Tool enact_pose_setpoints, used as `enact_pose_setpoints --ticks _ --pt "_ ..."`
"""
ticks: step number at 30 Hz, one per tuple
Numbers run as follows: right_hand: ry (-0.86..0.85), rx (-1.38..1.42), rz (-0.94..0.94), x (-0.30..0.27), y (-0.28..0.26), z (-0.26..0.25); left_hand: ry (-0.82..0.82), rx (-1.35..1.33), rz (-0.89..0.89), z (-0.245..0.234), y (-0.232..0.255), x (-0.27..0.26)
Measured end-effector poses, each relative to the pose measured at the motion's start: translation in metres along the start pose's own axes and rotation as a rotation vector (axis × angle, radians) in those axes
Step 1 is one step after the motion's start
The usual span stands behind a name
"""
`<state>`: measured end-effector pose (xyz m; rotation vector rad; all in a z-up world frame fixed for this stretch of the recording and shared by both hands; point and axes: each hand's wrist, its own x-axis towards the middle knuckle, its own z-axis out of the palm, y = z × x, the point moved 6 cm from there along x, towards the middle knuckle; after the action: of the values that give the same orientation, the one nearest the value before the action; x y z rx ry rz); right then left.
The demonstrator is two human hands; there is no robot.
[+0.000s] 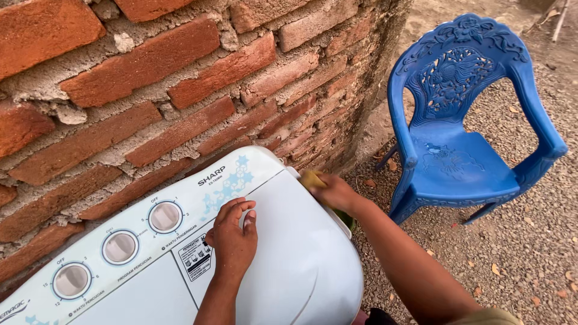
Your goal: The person wipes the exterior top and side surfaces of a twin-tub washing machine using a sponge.
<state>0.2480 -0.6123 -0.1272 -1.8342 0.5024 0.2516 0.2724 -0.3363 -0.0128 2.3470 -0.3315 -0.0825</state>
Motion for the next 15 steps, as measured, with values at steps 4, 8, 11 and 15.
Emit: enact_pose_setpoints --ticks 4,8,11,15 --pt "-0.236 -0.242 0.205 -0.061 0.053 -0.046 -0.013 0.024 0.018 0.002 0.002 -0.001" --pt "-0.358 -0.523 0.133 -0.066 0.047 -0.074 -0.034 -0.009 0.079 0.011 0.016 -0.001" --pt "-0.028 -0.275 0.085 -0.032 0.028 -0.056 -0.036 -0.024 0.133 0.019 0.034 -0.004" --pt "0.247 -0.161 0.018 -0.049 0.043 -0.017 -0.075 -0.030 0.199 0.030 0.046 -0.013"
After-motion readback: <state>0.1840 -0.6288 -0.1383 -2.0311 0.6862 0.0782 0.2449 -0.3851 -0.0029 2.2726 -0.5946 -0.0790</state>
